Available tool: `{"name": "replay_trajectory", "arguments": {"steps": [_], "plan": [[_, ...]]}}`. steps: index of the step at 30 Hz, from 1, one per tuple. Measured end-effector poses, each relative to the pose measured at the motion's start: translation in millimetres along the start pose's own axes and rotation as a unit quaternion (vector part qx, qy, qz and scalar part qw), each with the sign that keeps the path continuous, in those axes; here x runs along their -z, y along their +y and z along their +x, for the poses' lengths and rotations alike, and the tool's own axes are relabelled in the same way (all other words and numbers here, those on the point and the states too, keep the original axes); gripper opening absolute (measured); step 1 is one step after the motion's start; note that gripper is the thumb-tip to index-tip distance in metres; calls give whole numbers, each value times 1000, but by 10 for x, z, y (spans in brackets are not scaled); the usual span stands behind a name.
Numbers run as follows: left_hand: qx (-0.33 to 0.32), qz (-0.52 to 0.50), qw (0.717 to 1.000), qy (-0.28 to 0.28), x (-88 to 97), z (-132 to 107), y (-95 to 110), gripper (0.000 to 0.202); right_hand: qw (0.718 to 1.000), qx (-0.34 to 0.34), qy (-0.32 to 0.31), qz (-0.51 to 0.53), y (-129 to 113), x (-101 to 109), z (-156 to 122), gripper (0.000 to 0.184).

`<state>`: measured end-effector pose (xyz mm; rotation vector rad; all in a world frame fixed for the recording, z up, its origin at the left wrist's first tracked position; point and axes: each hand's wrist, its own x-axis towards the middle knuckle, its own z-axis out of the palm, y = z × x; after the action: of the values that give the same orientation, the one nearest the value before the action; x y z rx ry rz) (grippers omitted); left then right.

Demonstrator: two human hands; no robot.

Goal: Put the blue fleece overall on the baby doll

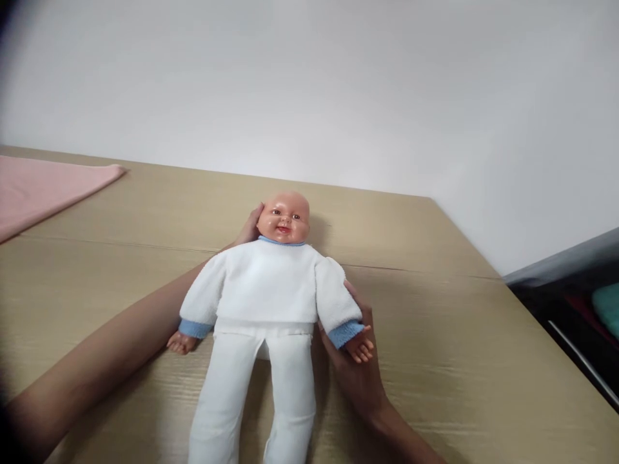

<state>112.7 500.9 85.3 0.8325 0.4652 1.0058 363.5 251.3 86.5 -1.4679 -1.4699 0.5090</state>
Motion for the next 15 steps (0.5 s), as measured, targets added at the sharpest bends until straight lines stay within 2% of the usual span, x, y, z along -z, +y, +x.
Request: {"name": "replay_trajectory", "arguments": {"steps": [4, 8, 11, 15], "plan": [[47, 34, 998, -25, 64, -41, 157, 77, 998, -38, -28, 33, -60, -5, -90, 77], [71, 58, 996, -13, 79, -71, 271, 72, 998, -44, -33, 29, -18, -21, -58, 75], [90, 58, 994, -22, 91, -82, 291, 71, 998, -45, -37, 9, 19, -18, -73, 76], [76, 63, 995, -21, 156, -66, 266, 69, 998, -45, -31, -40, -6, 22, -118, 76]]}}
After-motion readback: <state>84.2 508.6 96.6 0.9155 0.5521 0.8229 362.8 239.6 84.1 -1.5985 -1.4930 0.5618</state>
